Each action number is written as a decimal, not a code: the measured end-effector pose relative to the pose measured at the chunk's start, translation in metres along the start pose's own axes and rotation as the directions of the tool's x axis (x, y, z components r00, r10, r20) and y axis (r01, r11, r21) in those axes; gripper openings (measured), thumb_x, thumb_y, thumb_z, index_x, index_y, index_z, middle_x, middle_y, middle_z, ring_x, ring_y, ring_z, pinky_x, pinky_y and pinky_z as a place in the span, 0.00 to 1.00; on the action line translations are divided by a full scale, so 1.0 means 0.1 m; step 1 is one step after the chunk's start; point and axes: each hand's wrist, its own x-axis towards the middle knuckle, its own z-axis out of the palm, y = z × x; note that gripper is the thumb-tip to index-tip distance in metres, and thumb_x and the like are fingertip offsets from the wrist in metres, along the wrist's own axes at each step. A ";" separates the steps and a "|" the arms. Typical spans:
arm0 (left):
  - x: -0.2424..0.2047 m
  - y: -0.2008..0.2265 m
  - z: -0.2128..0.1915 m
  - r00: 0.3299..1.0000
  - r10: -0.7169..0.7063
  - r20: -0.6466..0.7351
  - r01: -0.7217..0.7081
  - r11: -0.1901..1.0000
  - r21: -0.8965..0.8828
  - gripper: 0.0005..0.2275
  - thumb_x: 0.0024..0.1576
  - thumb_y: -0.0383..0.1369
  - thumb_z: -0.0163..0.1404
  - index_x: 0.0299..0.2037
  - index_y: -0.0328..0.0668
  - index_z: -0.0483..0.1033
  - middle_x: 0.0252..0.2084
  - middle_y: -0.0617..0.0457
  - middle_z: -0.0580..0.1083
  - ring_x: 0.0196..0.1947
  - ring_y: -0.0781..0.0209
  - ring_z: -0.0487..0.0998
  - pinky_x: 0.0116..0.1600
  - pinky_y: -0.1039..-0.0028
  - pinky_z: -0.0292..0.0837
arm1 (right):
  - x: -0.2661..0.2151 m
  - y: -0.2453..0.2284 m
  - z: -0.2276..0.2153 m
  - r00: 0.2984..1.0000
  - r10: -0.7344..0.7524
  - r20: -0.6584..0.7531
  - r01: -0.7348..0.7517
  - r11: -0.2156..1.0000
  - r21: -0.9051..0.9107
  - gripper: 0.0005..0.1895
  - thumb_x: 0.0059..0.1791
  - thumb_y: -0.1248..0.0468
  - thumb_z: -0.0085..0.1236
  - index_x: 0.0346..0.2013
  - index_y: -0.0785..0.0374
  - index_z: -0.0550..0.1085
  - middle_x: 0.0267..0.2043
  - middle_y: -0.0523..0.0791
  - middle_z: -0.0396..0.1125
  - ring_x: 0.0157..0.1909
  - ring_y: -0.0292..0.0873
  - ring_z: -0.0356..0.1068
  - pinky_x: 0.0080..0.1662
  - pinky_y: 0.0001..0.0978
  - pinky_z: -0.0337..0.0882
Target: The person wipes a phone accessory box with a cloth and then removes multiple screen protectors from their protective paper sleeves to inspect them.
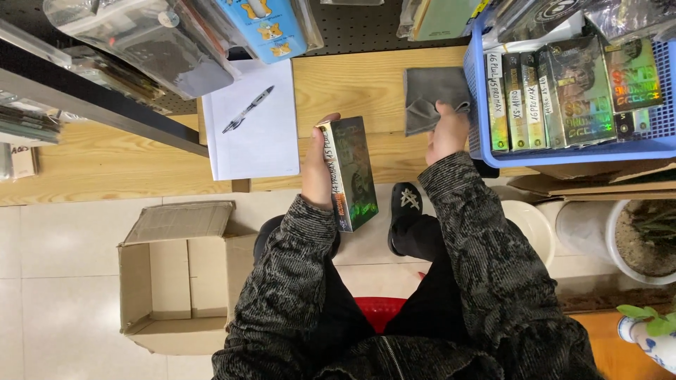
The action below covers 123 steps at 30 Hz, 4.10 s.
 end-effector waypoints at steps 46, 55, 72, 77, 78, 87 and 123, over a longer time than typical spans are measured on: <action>-0.10 0.22 0.21 0.980 0.134 0.146 -0.098 0.969 -0.228 0.24 0.66 0.50 0.34 0.62 0.40 0.66 0.52 0.34 0.73 0.51 0.45 0.77 0.56 0.55 0.74 | -1.09 0.56 -1.98 0.802 -0.388 0.454 0.343 -0.322 -0.882 0.24 0.49 0.42 0.52 0.56 0.44 0.73 0.59 0.43 0.67 0.63 0.52 0.66 0.57 0.44 0.70; -0.21 0.22 0.29 0.959 0.108 0.262 -0.066 0.984 -0.163 0.28 0.65 0.53 0.33 0.65 0.38 0.63 0.56 0.39 0.71 0.56 0.49 0.73 0.59 0.52 0.71 | -1.48 0.88 -1.79 0.435 -0.617 0.655 0.168 -0.659 -0.733 0.37 0.33 0.36 0.60 0.55 0.42 0.70 0.66 0.49 0.61 0.69 0.62 0.56 0.56 0.63 0.59; -0.02 -0.29 -0.12 0.999 0.049 -0.011 -0.048 0.898 -0.436 0.27 0.63 0.53 0.40 0.62 0.39 0.67 0.59 0.40 0.71 0.58 0.45 0.73 0.65 0.51 0.64 | -0.90 -0.02 -0.71 0.623 -0.494 0.607 0.673 -0.057 -0.737 0.25 0.46 0.38 0.59 0.51 0.46 0.78 0.40 0.39 0.75 0.43 0.45 0.75 0.44 0.36 0.73; 0.01 -0.06 -0.14 0.986 0.167 -0.014 -0.166 0.964 -0.207 0.25 0.65 0.51 0.37 0.59 0.39 0.70 0.53 0.44 0.74 0.52 0.49 0.77 0.57 0.59 0.74 | -1.21 -0.18 0.19 0.634 -0.302 0.712 0.687 0.643 -0.339 0.26 0.48 0.52 0.62 0.55 0.63 0.72 0.32 0.48 0.70 0.37 0.44 0.71 0.42 0.34 0.71; -0.02 -0.03 -0.12 0.975 0.220 -0.014 -0.220 0.968 -0.121 0.25 0.65 0.51 0.36 0.59 0.37 0.70 0.51 0.42 0.75 0.50 0.48 0.78 0.55 0.60 0.75 | -1.22 -0.13 0.26 0.596 -0.296 0.747 0.625 0.755 -0.200 0.24 0.51 0.58 0.59 0.55 0.70 0.71 0.23 0.46 0.65 0.28 0.38 0.67 0.37 0.29 0.69; -0.18 0.21 0.36 0.939 0.236 0.250 -0.339 0.755 0.561 0.33 0.60 0.40 0.51 0.69 0.32 0.49 0.59 0.29 0.63 0.61 0.34 0.63 0.63 0.45 0.60 | -0.87 0.15 0.04 0.722 -0.446 0.529 0.637 0.727 -0.256 0.16 0.44 0.64 0.68 0.38 0.66 0.69 0.33 0.51 0.68 0.37 0.44 0.71 0.37 0.34 0.74; -0.18 0.01 0.31 0.814 0.344 0.468 -0.557 0.237 0.796 0.42 0.31 0.36 0.67 0.61 0.41 0.62 0.57 0.47 0.65 0.58 0.42 0.71 0.64 0.48 0.64 | -0.67 0.07 -0.19 0.640 -0.640 0.425 0.737 0.668 -0.104 0.15 0.49 0.69 0.51 0.50 0.64 0.76 0.33 0.48 0.67 0.31 0.33 0.65 0.31 0.30 0.70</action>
